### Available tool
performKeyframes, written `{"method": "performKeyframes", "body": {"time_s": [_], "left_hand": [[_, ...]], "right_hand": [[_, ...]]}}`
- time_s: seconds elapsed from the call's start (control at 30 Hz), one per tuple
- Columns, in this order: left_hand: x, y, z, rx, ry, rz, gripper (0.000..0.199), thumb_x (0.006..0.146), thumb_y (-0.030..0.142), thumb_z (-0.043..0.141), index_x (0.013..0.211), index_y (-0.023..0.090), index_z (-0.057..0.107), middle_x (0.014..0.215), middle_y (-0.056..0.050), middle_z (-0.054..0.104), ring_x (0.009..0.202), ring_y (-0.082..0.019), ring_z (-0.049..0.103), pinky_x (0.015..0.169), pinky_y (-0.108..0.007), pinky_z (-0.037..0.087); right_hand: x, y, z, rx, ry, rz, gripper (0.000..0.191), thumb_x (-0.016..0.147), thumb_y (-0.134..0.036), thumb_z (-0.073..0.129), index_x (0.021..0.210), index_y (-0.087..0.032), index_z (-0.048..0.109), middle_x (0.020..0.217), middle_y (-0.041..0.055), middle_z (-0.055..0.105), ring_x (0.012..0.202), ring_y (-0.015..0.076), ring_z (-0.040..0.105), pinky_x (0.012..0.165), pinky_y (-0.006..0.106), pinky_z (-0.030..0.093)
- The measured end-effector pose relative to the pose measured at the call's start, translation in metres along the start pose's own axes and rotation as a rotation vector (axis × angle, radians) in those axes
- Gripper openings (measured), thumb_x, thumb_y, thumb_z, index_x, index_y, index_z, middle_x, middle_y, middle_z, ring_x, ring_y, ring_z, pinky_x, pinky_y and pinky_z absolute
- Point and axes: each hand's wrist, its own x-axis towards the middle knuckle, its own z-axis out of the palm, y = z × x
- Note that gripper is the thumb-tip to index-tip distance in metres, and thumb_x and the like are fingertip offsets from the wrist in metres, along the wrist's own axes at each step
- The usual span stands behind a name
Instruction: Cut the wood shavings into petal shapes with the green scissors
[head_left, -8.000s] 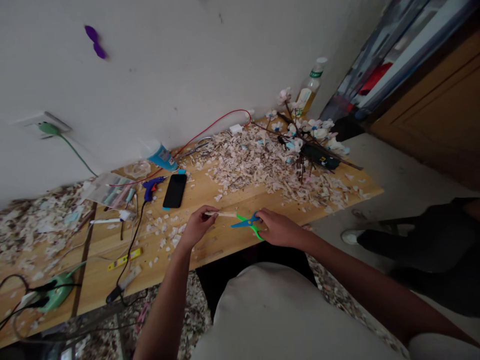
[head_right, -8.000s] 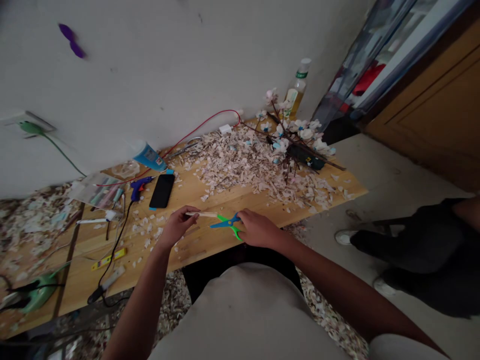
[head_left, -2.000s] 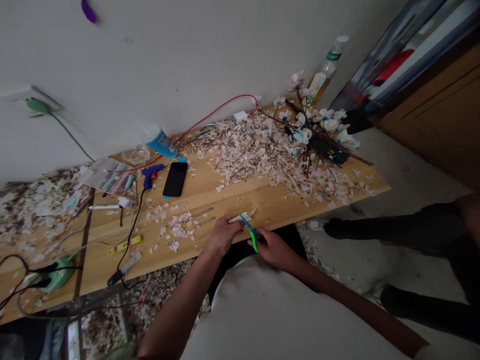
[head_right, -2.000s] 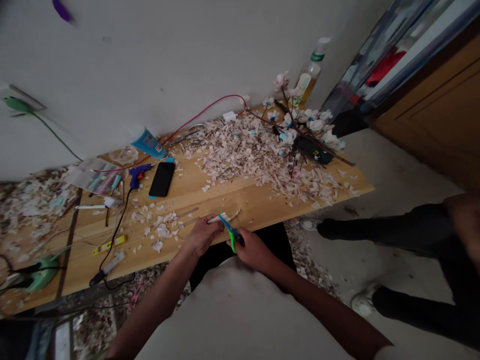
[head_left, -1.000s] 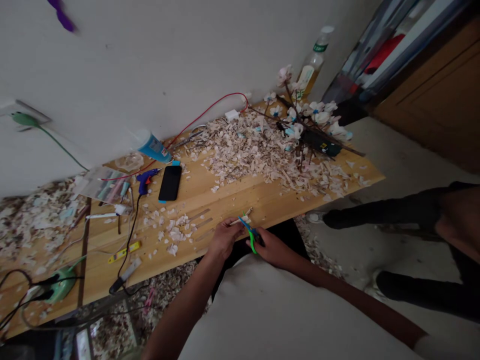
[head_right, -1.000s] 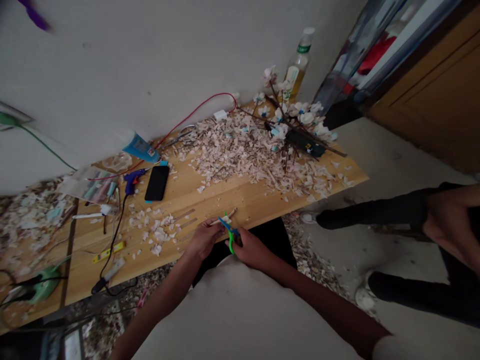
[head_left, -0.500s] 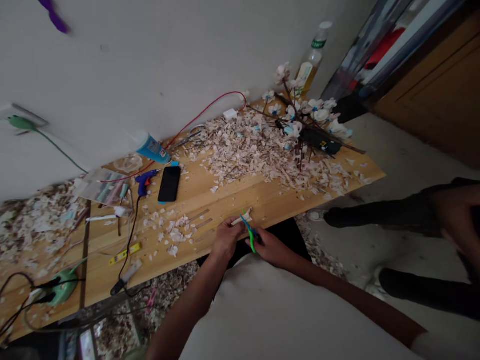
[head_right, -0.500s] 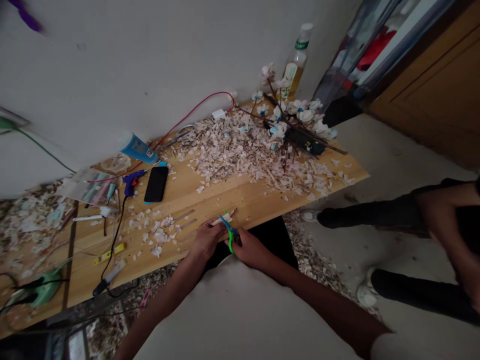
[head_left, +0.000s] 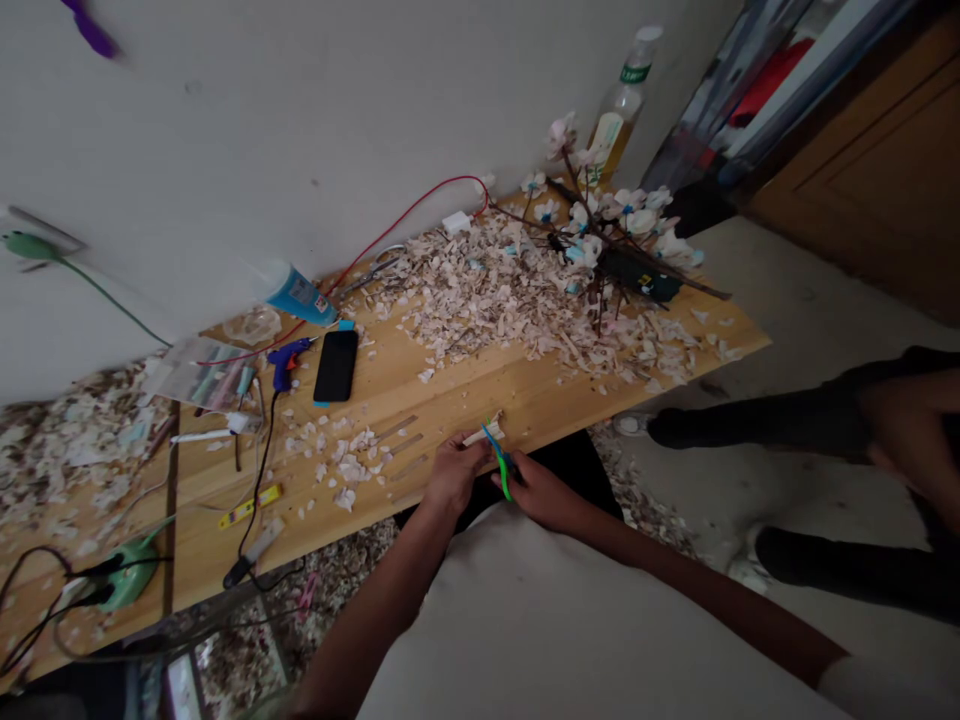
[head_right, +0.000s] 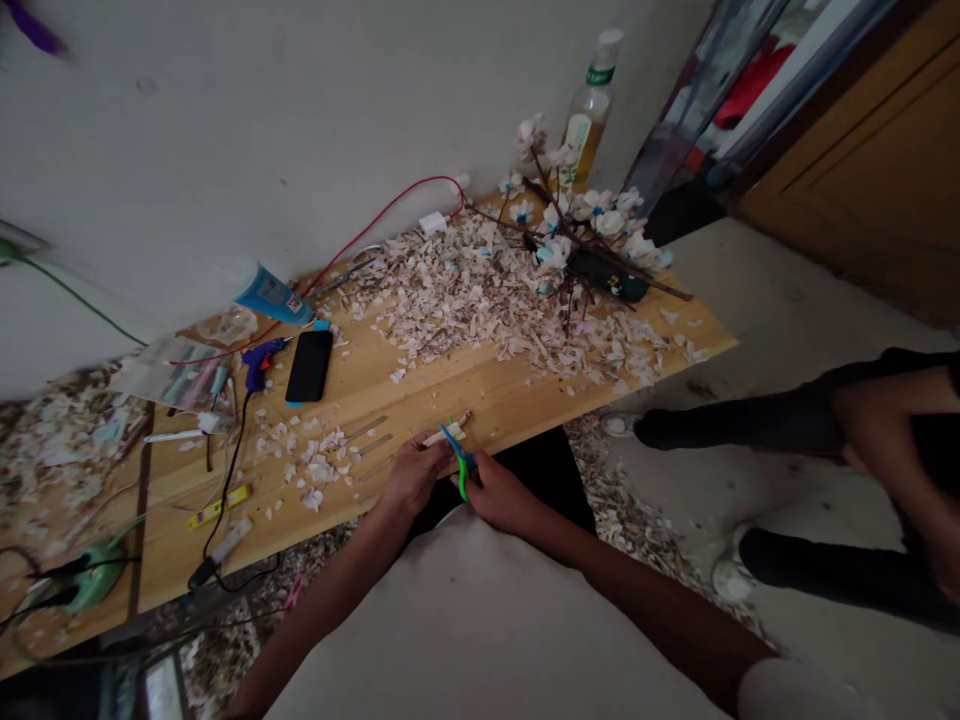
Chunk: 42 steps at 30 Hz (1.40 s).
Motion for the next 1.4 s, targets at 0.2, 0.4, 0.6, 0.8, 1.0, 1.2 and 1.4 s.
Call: {"method": "performKeyframes", "body": {"time_s": [0.2,0.4,0.6,0.8,1.0,1.2,1.4], "left_hand": [[-0.001,-0.002,0.000,-0.086,-0.028,-0.045,0.029,0.052,0.023,0.086,0.075,0.015,0.070,0.073,-0.002,0.070,0.066,-0.013,0.063,0.073,-0.028,0.051],[-0.001,-0.005,-0.001,-0.096,-0.032,-0.065,0.028,0.049,0.022,0.086,0.068,0.012,0.069,0.066,-0.001,0.067,0.060,-0.012,0.060,0.068,-0.026,0.050],[-0.004,0.000,-0.001,-0.029,-0.031,-0.042,0.019,0.050,0.017,0.080,0.066,0.015,0.071,0.063,0.000,0.065,0.057,-0.010,0.056,0.064,-0.025,0.048],[-0.007,0.007,0.000,-0.001,-0.025,-0.070,0.015,0.050,0.013,0.076,0.063,0.019,0.072,0.062,0.001,0.066,0.057,-0.012,0.056,0.064,-0.025,0.048],[-0.006,0.009,-0.004,0.004,-0.081,-0.099,0.016,0.050,0.012,0.077,0.065,0.016,0.073,0.065,0.000,0.068,0.060,-0.011,0.058,0.064,-0.023,0.050],[-0.005,0.008,-0.009,-0.027,-0.107,-0.123,0.021,0.050,0.012,0.080,0.070,0.012,0.072,0.065,-0.001,0.068,0.059,-0.010,0.058,0.063,-0.023,0.050],[-0.005,0.004,-0.015,-0.039,-0.130,-0.127,0.023,0.053,0.017,0.084,0.072,0.010,0.072,0.064,-0.002,0.066,0.060,-0.010,0.058,0.065,-0.023,0.051]], "right_hand": [[0.002,0.003,-0.001,0.032,0.024,-0.033,0.036,0.090,-0.035,0.056,0.122,-0.017,0.055,0.114,0.0131,0.067,0.110,0.0266,0.061,0.094,0.040,0.045],[0.001,0.007,-0.001,-0.011,0.003,-0.021,0.029,0.089,-0.036,0.057,0.112,-0.019,0.059,0.105,0.0114,0.069,0.105,0.0271,0.062,0.091,0.039,0.046],[-0.002,0.006,-0.001,-0.043,-0.004,-0.008,0.025,0.087,-0.036,0.060,0.106,-0.020,0.061,0.094,0.0093,0.070,0.097,0.0262,0.063,0.087,0.037,0.046],[-0.003,0.003,-0.002,-0.050,-0.010,-0.029,0.024,0.087,-0.035,0.060,0.106,-0.020,0.061,0.093,0.0082,0.069,0.096,0.0254,0.063,0.086,0.036,0.046],[-0.003,0.003,-0.003,-0.057,-0.027,-0.059,0.026,0.086,-0.032,0.060,0.110,-0.021,0.061,0.098,0.0079,0.068,0.101,0.0259,0.062,0.089,0.036,0.045],[-0.001,0.006,-0.003,-0.074,-0.056,-0.074,0.030,0.088,-0.032,0.059,0.114,-0.019,0.058,0.104,0.0100,0.067,0.104,0.0255,0.060,0.094,0.039,0.044],[-0.002,0.004,-0.002,-0.077,-0.075,-0.049,0.036,0.089,-0.034,0.058,0.119,-0.016,0.055,0.109,0.0130,0.067,0.104,0.0259,0.061,0.091,0.038,0.045]]}}
